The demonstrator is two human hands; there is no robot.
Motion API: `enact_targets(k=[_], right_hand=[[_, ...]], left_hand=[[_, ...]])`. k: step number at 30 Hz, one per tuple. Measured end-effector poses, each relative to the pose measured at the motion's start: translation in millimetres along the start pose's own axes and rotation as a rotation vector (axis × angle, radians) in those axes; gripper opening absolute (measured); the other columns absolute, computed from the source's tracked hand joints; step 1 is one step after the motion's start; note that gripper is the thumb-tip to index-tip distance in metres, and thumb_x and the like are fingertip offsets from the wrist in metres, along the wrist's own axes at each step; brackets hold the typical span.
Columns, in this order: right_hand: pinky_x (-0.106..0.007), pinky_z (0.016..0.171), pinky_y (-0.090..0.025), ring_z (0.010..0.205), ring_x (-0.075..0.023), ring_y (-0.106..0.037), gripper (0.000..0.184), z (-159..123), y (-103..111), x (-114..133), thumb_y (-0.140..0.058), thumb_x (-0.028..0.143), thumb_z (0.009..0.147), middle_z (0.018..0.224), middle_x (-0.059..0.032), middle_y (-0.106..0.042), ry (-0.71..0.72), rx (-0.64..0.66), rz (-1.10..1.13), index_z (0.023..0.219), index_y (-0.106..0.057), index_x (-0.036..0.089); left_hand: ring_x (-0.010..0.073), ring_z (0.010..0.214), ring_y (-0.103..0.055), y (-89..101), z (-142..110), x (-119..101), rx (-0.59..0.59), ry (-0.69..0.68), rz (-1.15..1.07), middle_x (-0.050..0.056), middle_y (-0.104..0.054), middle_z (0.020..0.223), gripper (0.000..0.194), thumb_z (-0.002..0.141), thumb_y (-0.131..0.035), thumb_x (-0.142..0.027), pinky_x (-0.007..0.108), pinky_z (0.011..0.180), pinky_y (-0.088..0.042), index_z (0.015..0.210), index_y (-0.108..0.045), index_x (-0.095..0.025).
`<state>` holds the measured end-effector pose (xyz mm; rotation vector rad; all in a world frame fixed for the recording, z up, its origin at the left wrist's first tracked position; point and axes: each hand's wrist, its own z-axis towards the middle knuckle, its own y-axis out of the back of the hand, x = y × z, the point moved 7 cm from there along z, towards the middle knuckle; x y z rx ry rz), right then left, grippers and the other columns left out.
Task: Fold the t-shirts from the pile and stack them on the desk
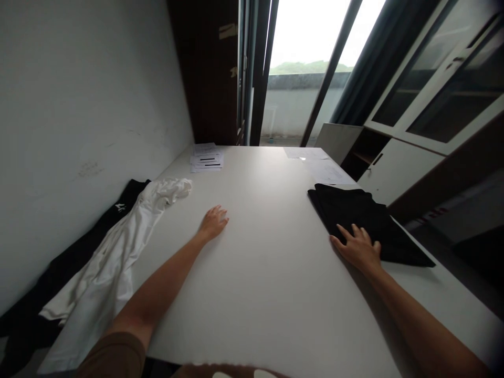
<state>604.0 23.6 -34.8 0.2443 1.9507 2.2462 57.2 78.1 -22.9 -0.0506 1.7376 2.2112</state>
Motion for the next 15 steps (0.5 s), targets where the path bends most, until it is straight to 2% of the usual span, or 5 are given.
enact_targets(k=[4,5,8,11,15], right_hand=[[-0.077,0.113,-0.023,0.152,-0.044,-0.025,0.067,5.4,-0.2,4.5,-0.031,0.064,0.1,0.167,-0.0133,-0.03,-0.013,-0.011,0.028,0.158,-0.045,0.033],[-0.078,0.112,-0.021,0.152,-0.0443,-0.025,0.067,7.3,-0.8,6.8,-0.031,0.063,0.1,0.167,-0.0133,-0.03,-0.017,-0.012,0.034,0.159,-0.044,0.033],[-0.081,0.112,-0.018,0.152,-0.0438,-0.025,0.067,14.8,-3.2,13.7,-0.028,0.063,0.101,0.168,-0.013,-0.03,-0.024,-0.005,0.059,0.158,-0.044,0.033],[-0.083,0.111,-0.015,0.152,-0.0431,-0.025,0.066,23.7,-4.6,17.5,-0.026,0.063,0.102,0.168,-0.0127,-0.03,-0.034,0.006,0.092,0.158,-0.044,0.034],[-0.083,0.112,-0.012,0.153,-0.0421,-0.022,0.066,35.2,-4.9,17.7,-0.027,0.063,0.101,0.168,-0.0125,-0.029,-0.073,0.025,0.114,0.158,-0.044,0.034]], left_hand=[[0.0299,0.143,-0.043,33.6,8.0,85.7,-0.073,0.211,0.12,0.017,-0.051,0.154,0.041,0.095,-0.055,-0.033,0.046,0.123,-0.029,0.128,-0.07,-0.015],[0.0297,0.144,-0.042,44.7,5.9,109.0,-0.099,0.284,0.169,0.015,-0.051,0.154,0.04,0.094,-0.054,-0.032,0.047,0.123,-0.029,0.127,-0.07,-0.016],[0.0325,0.142,-0.042,69.5,-2.3,159.4,-0.11,0.381,0.238,0.016,-0.05,0.155,0.04,0.093,-0.053,-0.027,0.052,0.12,-0.03,0.127,-0.07,-0.016],[0.0324,0.136,-0.047,80.6,-6.7,182.3,-0.078,0.398,0.281,0.015,-0.048,0.155,0.041,0.092,-0.052,-0.026,0.048,0.116,-0.034,0.129,-0.069,-0.018],[0.0354,0.132,-0.05,87.9,-6.4,194.8,-0.132,0.451,0.297,0.017,-0.04,0.16,0.047,0.092,-0.052,-0.024,0.048,0.111,-0.04,0.137,-0.065,-0.017]])
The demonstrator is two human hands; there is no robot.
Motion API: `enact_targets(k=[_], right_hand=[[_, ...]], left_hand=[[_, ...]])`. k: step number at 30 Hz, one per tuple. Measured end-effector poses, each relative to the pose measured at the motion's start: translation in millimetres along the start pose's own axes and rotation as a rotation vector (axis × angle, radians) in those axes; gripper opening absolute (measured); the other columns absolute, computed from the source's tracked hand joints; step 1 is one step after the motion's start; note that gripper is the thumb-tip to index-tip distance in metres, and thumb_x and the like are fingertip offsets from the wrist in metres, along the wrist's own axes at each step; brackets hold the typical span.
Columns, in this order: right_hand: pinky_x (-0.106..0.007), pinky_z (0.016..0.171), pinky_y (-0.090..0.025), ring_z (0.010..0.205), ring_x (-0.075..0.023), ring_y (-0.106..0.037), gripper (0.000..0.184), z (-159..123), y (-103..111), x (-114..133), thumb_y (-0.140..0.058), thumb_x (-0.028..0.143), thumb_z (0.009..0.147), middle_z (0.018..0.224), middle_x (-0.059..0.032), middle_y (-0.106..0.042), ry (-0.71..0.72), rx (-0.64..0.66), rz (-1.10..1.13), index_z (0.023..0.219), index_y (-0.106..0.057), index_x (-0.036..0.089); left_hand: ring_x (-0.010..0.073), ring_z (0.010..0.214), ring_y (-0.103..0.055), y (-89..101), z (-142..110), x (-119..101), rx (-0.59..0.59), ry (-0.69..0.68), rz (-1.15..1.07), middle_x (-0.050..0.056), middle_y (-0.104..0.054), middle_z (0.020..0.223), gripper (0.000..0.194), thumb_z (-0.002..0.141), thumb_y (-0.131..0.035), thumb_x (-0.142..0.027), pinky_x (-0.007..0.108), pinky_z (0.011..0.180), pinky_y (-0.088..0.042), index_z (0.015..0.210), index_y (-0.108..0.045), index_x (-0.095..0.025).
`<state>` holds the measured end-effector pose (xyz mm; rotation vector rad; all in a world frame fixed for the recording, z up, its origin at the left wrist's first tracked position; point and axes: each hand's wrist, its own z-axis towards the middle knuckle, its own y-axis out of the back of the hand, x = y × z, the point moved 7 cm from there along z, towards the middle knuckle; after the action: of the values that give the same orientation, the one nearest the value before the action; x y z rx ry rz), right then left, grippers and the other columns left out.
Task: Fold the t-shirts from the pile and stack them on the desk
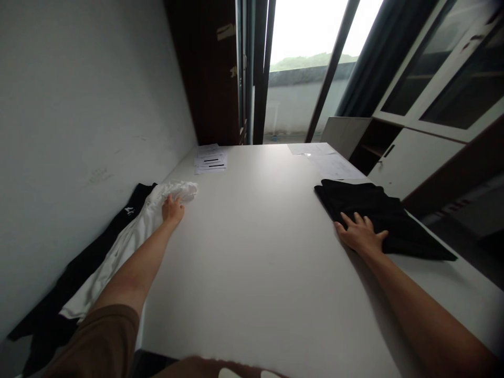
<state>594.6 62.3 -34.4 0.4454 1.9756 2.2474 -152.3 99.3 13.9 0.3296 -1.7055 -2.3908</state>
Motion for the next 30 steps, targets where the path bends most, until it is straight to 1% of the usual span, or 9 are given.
enact_targets(k=[4,7,10,13,15,17,25,27,30], right_hand=[[-0.086,0.108,-0.013,0.153,-0.045,-0.021,0.066,3.1,1.1,6.9,-0.029,0.062,0.101,0.167,-0.0153,-0.03,-0.048,0.034,-0.012,0.157,-0.046,0.032],[-0.083,0.111,-0.013,0.152,-0.0451,-0.024,0.063,-7.9,12.7,28.8,-0.031,0.054,0.103,0.164,-0.0203,-0.035,-0.025,-0.071,-0.042,0.155,-0.049,0.023],[-0.075,0.118,-0.011,0.151,-0.0406,-0.027,0.053,-29.8,29.0,74.0,-0.042,0.04,0.102,0.161,-0.0174,-0.041,0.168,-0.259,-0.061,0.151,-0.052,0.022],[-0.062,0.122,-0.021,0.141,-0.0372,-0.043,0.04,-51.2,25.0,132.0,-0.051,0.029,0.099,0.15,-0.014,-0.056,0.5,-0.207,-0.005,0.136,-0.065,0.024],[-0.05,0.118,-0.032,0.133,-0.0333,-0.052,0.035,-60.6,15.5,166.9,-0.049,0.027,0.101,0.144,-0.0128,-0.061,0.674,-0.107,0.054,0.13,-0.068,0.024],[-0.044,0.113,-0.038,0.13,-0.0309,-0.054,0.037,-62.7,6.6,195.6,-0.047,0.03,0.103,0.143,-0.0131,-0.061,0.752,-0.052,0.101,0.133,-0.067,0.023],[-0.043,0.119,-0.029,0.141,-0.0283,-0.045,0.045,-37.3,-16.7,289.9,-0.052,0.046,0.103,0.152,-0.0118,-0.053,0.862,0.042,0.247,0.142,-0.062,0.025],[-0.043,0.119,-0.028,0.14,-0.0282,-0.047,0.043,-28.6,-18.9,302.9,-0.048,0.051,0.104,0.146,-0.0115,-0.059,0.844,0.071,0.306,0.128,-0.071,0.025],[-0.038,0.112,-0.035,0.123,-0.0263,-0.059,0.053,-19.3,-21.6,309.4,-0.038,0.054,0.106,0.118,-0.0123,-0.073,0.807,0.111,0.461,0.095,-0.078,0.021]], left_hand=[[0.0392,0.133,-0.048,-2.4,7.7,8.2,0.018,0.015,0.04,0.019,-0.047,0.154,0.045,0.092,-0.053,-0.024,0.057,0.113,-0.035,0.135,-0.066,-0.018],[0.0393,0.129,-0.052,1.1,11.8,13.7,0.032,0.022,0.043,0.022,-0.058,0.14,0.046,0.093,-0.052,-0.023,0.056,0.107,-0.041,0.137,-0.063,-0.013],[0.0382,0.124,-0.058,8.5,11.7,12.1,0.046,0.06,0.011,0.025,-0.066,0.128,0.053,0.094,-0.047,-0.019,0.052,0.098,-0.046,0.145,-0.052,-0.005],[0.0362,0.121,-0.063,10.1,6.4,-4.5,0.099,0.108,-0.04,0.026,-0.068,0.125,0.05,0.096,-0.041,-0.018,0.05,0.098,-0.046,0.144,-0.052,-0.005],[0.0347,0.116,-0.066,5.7,-0.4,-26.1,0.153,0.114,-0.07,0.024,-0.071,0.122,0.044,0.097,-0.042,-0.021,0.047,0.097,-0.048,0.137,-0.058,-0.009],[0.034,0.111,-0.069,-0.8,-9.7,-55.0,0.204,0.098,-0.11,0.021,-0.073,0.118,0.039,0.097,-0.045,-0.024,0.044,0.094,-0.049,0.131,-0.062,-0.013],[0.0312,0.11,-0.068,-10.2,-73.2,-201.2,0.357,-0.014,-0.481,0.012,-0.075,0.11,0.025,0.091,-0.061,-0.023,0.038,0.096,-0.046,0.116,-0.066,-0.025],[0.0291,0.107,-0.068,-9.2,-97.3,-237.3,0.378,-0.019,-0.63,0.01,-0.074,0.104,0.023,0.089,-0.064,-0.022,0.035,0.094,-0.046,0.111,-0.067,-0.025],[0.024,0.097,-0.067,-12.0,-129.2,-281.9,0.406,0.023,-0.889,0.006,-0.071,0.092,0.015,0.089,-0.066,-0.023,0.03,0.087,-0.047,0.104,-0.066,-0.025]])
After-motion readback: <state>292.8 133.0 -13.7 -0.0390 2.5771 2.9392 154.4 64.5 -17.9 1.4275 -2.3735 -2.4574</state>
